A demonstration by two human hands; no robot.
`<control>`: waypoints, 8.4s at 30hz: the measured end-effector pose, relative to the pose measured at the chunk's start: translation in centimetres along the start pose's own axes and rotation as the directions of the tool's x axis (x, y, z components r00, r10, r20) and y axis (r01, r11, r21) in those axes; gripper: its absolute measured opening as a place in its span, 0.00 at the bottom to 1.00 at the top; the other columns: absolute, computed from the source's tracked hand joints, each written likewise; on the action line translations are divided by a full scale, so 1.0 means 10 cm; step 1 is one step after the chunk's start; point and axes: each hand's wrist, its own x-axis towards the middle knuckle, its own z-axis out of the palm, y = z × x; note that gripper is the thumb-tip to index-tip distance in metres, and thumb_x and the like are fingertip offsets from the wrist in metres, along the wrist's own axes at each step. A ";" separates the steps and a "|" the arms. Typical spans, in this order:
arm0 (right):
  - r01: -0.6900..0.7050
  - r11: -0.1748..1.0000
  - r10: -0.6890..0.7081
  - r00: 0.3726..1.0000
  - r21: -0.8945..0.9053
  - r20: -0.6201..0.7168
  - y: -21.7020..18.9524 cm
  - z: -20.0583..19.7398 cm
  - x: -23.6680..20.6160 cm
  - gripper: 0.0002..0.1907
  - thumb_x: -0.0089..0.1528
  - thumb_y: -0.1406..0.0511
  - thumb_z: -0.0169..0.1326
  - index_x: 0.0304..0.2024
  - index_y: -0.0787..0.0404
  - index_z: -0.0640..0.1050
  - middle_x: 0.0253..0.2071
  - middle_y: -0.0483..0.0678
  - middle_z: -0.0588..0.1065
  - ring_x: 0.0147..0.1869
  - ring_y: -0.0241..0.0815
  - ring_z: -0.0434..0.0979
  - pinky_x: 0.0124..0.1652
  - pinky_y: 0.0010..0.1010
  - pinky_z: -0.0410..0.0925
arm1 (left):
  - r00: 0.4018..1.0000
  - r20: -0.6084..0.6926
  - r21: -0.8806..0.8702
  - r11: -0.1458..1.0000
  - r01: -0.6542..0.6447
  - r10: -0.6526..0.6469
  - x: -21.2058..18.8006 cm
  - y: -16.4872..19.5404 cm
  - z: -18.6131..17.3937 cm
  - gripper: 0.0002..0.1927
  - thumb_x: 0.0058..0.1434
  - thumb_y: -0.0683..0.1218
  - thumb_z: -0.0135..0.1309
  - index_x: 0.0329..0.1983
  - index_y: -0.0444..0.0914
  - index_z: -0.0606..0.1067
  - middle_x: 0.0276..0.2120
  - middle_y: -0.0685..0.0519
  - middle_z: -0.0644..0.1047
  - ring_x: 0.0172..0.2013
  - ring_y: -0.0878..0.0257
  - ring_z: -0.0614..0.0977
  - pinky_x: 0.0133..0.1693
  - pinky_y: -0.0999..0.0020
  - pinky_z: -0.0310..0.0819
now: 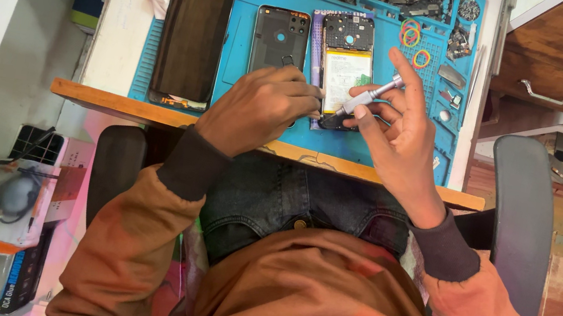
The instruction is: The person uses a screwdriver to tighten screws on a disassembled smartphone placed on a blue mat. They then pick up a light blue phone case, wipe the back of the phone with a cloth, and pour liquid from a bottle onto the cloth to clean the phone's back surface.
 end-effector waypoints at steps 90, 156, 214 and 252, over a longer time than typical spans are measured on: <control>0.182 0.871 -0.193 0.981 -0.456 0.023 -0.17 0.09 -0.07 0.35 0.71 0.73 0.54 0.77 0.59 0.56 0.52 0.50 0.80 0.44 0.32 0.79 0.43 0.25 0.72 | 0.996 0.048 -0.077 0.994 -0.073 0.076 0.02 0.03 -0.09 0.08 0.55 0.41 0.61 0.38 0.36 0.83 0.36 0.50 0.81 0.41 0.53 0.81 0.40 0.58 0.77; 0.339 0.718 -0.329 0.935 -0.608 0.132 -0.34 0.13 0.00 0.28 0.64 0.79 0.57 0.64 0.53 0.75 0.47 0.42 0.81 0.43 0.43 0.71 0.47 0.33 0.71 | 0.994 -0.110 0.218 0.975 0.034 -0.011 0.00 0.00 -0.18 0.11 0.58 0.34 0.58 0.43 0.38 0.80 0.34 0.54 0.78 0.33 0.58 0.80 0.33 0.62 0.75; 0.211 0.833 -0.206 0.976 -0.512 0.067 -0.26 0.18 -0.12 0.33 0.66 0.78 0.54 0.72 0.58 0.64 0.49 0.52 0.82 0.50 0.37 0.84 0.48 0.29 0.77 | 0.998 -0.058 0.184 0.983 -0.010 0.022 -0.03 -0.04 -0.10 0.14 0.57 0.34 0.58 0.47 0.35 0.80 0.35 0.52 0.79 0.34 0.58 0.81 0.32 0.60 0.75; -0.155 0.968 0.196 0.959 0.198 -0.206 0.14 -0.21 -0.04 0.35 0.71 0.70 0.53 0.76 0.61 0.54 0.51 0.58 0.78 0.56 0.43 0.81 0.58 0.36 0.77 | 0.996 0.015 0.064 0.994 -0.086 0.085 0.07 0.18 0.05 0.06 0.60 0.42 0.58 0.40 0.36 0.80 0.37 0.52 0.80 0.43 0.56 0.81 0.41 0.60 0.75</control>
